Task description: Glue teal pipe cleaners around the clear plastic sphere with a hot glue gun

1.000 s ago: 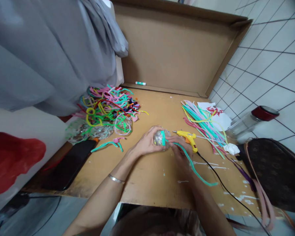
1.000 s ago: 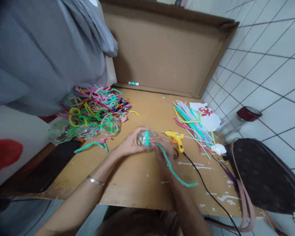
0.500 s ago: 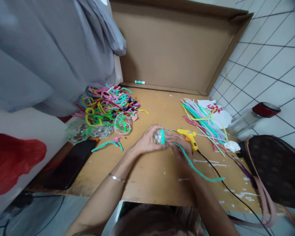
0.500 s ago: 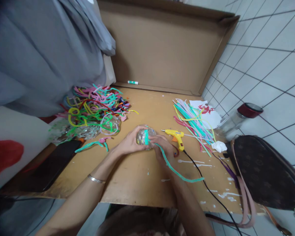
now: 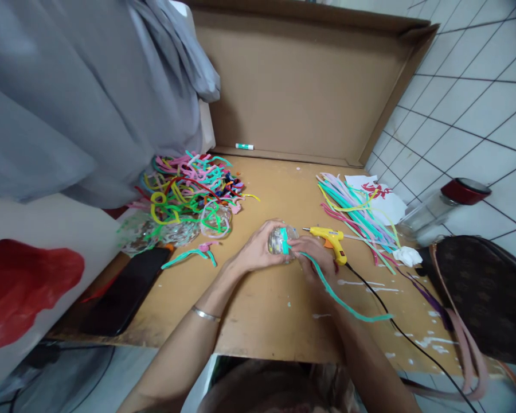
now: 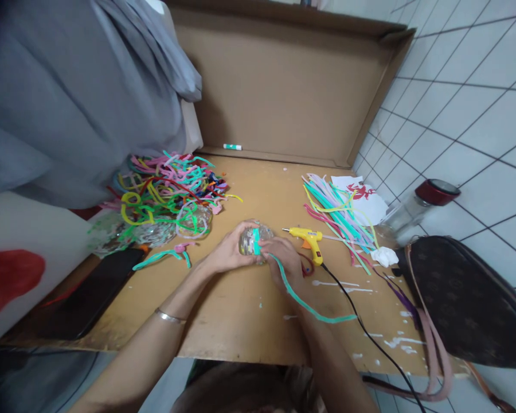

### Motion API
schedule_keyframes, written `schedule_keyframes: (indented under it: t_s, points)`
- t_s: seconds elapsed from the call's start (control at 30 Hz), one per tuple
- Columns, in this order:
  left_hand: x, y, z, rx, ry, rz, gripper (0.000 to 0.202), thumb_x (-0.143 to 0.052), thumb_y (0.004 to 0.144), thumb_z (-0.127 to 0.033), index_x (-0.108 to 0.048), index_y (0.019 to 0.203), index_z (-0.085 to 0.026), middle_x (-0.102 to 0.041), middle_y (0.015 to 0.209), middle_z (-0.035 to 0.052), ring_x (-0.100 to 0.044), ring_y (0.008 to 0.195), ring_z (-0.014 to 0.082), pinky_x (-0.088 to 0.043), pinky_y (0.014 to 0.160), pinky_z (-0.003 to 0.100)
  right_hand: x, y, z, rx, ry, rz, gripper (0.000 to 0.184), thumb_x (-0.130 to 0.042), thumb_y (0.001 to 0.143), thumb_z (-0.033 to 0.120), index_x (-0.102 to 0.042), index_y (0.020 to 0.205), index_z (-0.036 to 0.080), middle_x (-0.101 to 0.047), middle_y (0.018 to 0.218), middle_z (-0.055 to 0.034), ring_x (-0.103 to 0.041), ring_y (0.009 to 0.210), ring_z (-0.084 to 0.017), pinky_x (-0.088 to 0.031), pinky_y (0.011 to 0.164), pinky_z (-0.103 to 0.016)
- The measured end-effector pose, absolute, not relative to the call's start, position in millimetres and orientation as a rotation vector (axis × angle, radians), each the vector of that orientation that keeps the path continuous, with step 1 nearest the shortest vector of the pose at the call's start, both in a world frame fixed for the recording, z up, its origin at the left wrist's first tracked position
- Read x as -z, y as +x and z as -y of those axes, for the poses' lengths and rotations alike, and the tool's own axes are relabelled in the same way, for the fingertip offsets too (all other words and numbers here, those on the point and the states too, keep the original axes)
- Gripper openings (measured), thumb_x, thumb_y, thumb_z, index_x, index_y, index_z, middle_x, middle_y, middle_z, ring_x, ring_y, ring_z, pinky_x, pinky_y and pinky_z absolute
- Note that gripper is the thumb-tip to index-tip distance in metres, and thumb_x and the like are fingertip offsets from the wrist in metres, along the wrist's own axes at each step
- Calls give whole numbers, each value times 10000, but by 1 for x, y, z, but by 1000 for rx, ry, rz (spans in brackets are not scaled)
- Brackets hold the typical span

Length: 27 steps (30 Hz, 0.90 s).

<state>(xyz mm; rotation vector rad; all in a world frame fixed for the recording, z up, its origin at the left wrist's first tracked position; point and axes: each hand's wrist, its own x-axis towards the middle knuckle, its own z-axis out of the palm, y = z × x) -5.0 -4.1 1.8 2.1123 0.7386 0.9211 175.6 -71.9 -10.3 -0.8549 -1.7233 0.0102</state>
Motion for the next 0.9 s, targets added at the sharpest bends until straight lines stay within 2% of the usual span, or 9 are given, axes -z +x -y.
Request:
schedule_keyframes:
  t_s: [0.37, 0.5, 0.73, 0.9]
  points:
    - [0, -6, 3, -946, 2180, -692, 679, -803, 680, -373, -489, 1254, -187, -553, 1324, 135, -542, 1245, 294, -443, 1055, 450, 4, 175, 75, -58, -858, 1737, 203, -580, 878, 186, -625, 1022, 323, -753, 971, -12, -716, 899, -220, -583, 834, -422]
    - [2, -5, 1, -960, 2206, -671, 672, -804, 688, -395, -498, 1253, -199, -553, 1315, 142, -520, 1276, 308, -434, 1064, 480, 2, 172, 74, -24, -875, 1693, 149, -575, 886, 216, -639, 969, 323, -755, 909, -6, -719, 848, -213, -589, 797, -407]
    - [0, -7, 2, -973, 2359, -745, 690, -784, 712, -468, -515, 1277, -175, -389, 1464, 204, -405, 1370, 350, -395, 1096, 513, -2, 171, 75, -66, -920, 1687, 165, -572, 878, 199, -663, 950, 316, -752, 901, -5, -718, 891, -222, -582, 818, -394]
    - [-3, -7, 2, -1044, 2460, -733, 671, -732, 755, -524, -527, 1301, -194, -509, 1334, 156, -479, 1256, 314, -422, 1061, 491, -2, 171, 75, -33, -942, 1669, 186, -589, 865, 167, -663, 950, 314, -748, 948, -6, -705, 860, -204, -577, 815, -375]
